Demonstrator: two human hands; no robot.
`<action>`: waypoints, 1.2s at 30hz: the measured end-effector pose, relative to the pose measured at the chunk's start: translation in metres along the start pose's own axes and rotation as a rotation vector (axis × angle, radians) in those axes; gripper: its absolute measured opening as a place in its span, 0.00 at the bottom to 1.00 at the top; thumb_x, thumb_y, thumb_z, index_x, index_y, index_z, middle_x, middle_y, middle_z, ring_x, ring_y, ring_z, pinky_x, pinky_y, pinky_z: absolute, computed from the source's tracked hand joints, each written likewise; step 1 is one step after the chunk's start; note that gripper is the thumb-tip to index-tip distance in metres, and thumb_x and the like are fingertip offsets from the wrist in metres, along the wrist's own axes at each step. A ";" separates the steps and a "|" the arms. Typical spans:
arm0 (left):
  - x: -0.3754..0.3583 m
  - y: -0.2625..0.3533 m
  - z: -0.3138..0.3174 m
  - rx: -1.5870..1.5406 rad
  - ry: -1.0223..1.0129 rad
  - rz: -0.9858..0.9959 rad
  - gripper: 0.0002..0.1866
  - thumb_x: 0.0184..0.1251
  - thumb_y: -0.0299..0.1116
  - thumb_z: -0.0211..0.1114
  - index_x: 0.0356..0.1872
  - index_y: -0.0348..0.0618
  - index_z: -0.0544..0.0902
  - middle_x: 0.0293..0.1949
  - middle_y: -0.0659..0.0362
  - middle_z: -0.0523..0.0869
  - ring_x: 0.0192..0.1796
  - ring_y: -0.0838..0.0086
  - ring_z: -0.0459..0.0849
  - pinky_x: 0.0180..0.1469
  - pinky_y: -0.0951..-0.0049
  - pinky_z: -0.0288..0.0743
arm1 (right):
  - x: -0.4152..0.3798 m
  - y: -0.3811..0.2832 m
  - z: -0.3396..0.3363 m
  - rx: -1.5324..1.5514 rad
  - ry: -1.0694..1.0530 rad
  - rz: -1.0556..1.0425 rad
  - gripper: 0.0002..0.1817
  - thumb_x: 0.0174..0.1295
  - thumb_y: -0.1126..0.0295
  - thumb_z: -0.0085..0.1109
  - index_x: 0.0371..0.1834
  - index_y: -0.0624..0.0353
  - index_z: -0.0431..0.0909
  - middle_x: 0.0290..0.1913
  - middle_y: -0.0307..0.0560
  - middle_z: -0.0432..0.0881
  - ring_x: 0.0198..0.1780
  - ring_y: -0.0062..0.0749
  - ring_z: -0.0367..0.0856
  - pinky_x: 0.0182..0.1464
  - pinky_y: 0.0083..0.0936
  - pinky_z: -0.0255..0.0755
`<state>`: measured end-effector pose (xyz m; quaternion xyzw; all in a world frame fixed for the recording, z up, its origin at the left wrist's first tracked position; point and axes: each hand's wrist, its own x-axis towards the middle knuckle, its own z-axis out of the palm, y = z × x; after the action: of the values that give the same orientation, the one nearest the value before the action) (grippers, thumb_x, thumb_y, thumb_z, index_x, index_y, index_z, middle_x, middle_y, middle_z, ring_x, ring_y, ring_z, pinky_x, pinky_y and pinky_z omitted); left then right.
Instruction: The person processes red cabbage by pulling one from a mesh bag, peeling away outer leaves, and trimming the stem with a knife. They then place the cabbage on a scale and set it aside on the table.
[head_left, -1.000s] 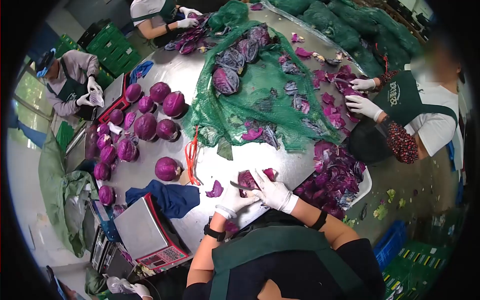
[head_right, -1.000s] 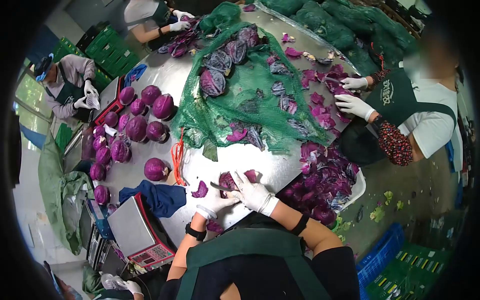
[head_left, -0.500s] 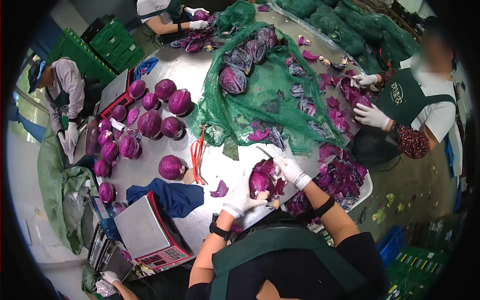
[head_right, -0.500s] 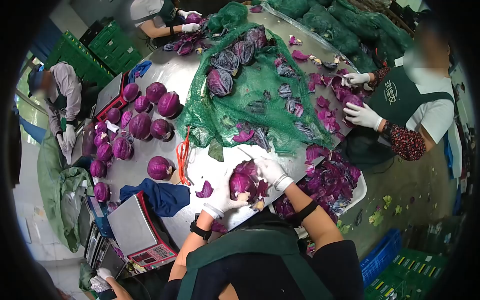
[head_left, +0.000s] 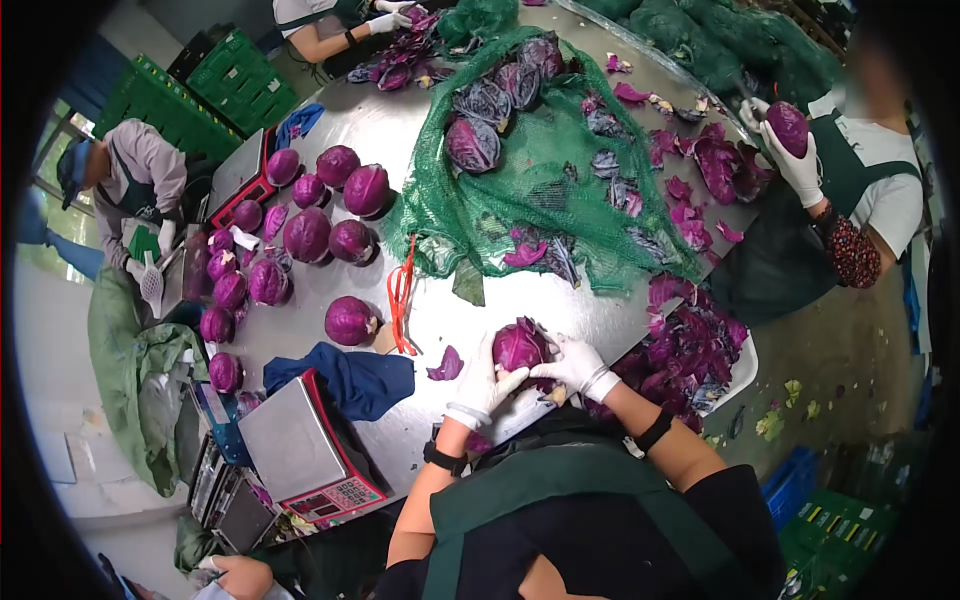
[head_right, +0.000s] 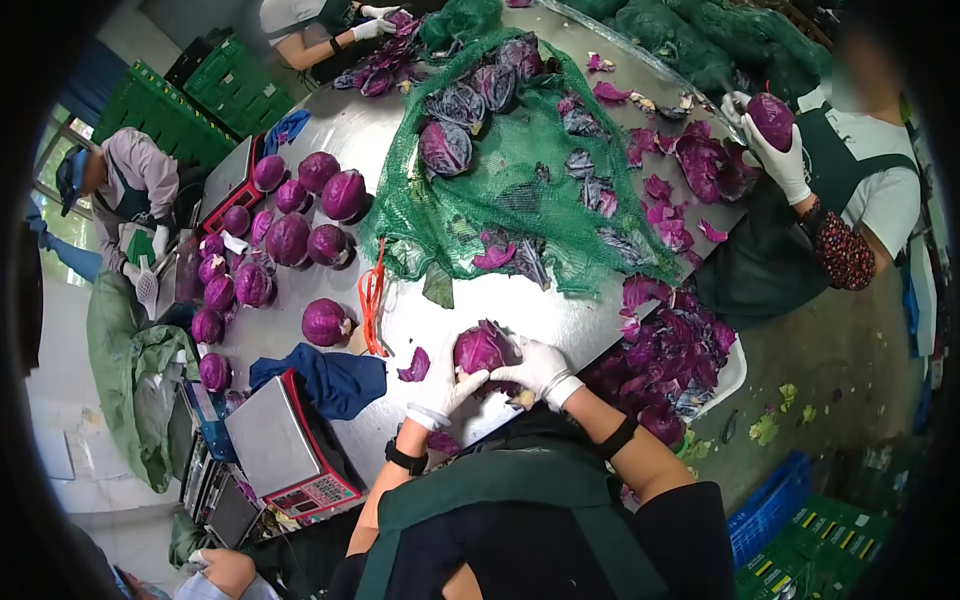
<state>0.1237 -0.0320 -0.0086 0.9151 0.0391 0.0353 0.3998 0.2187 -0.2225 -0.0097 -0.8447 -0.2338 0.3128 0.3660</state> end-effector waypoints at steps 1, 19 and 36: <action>0.005 -0.001 -0.003 -0.232 -0.106 -0.169 0.49 0.49 0.47 0.72 0.65 0.32 0.54 0.57 0.40 0.68 0.58 0.57 0.72 0.60 0.64 0.66 | 0.004 0.005 0.001 0.041 -0.032 -0.025 0.43 0.50 0.49 0.67 0.64 0.64 0.61 0.51 0.53 0.78 0.47 0.37 0.81 0.50 0.28 0.73; 0.016 -0.014 -0.001 -0.163 -0.126 -0.141 0.54 0.36 0.49 0.77 0.63 0.31 0.58 0.56 0.40 0.69 0.57 0.53 0.72 0.60 0.64 0.67 | 0.019 0.015 -0.020 -0.086 -0.090 -0.067 0.27 0.47 0.57 0.54 0.51 0.60 0.74 0.38 0.62 0.81 0.41 0.52 0.81 0.48 0.34 0.74; -0.037 0.039 -0.020 0.147 -0.145 0.003 0.56 0.31 0.48 0.79 0.67 0.45 0.59 0.64 0.44 0.59 0.66 0.46 0.59 0.66 0.55 0.59 | 0.030 0.027 -0.002 0.373 0.072 -0.291 0.40 0.46 0.40 0.63 0.56 0.59 0.72 0.49 0.50 0.76 0.48 0.40 0.78 0.47 0.34 0.73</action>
<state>0.0867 -0.0479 0.0326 0.9421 0.0113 -0.0335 0.3334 0.2459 -0.2218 -0.0400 -0.7305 -0.2781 0.2643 0.5650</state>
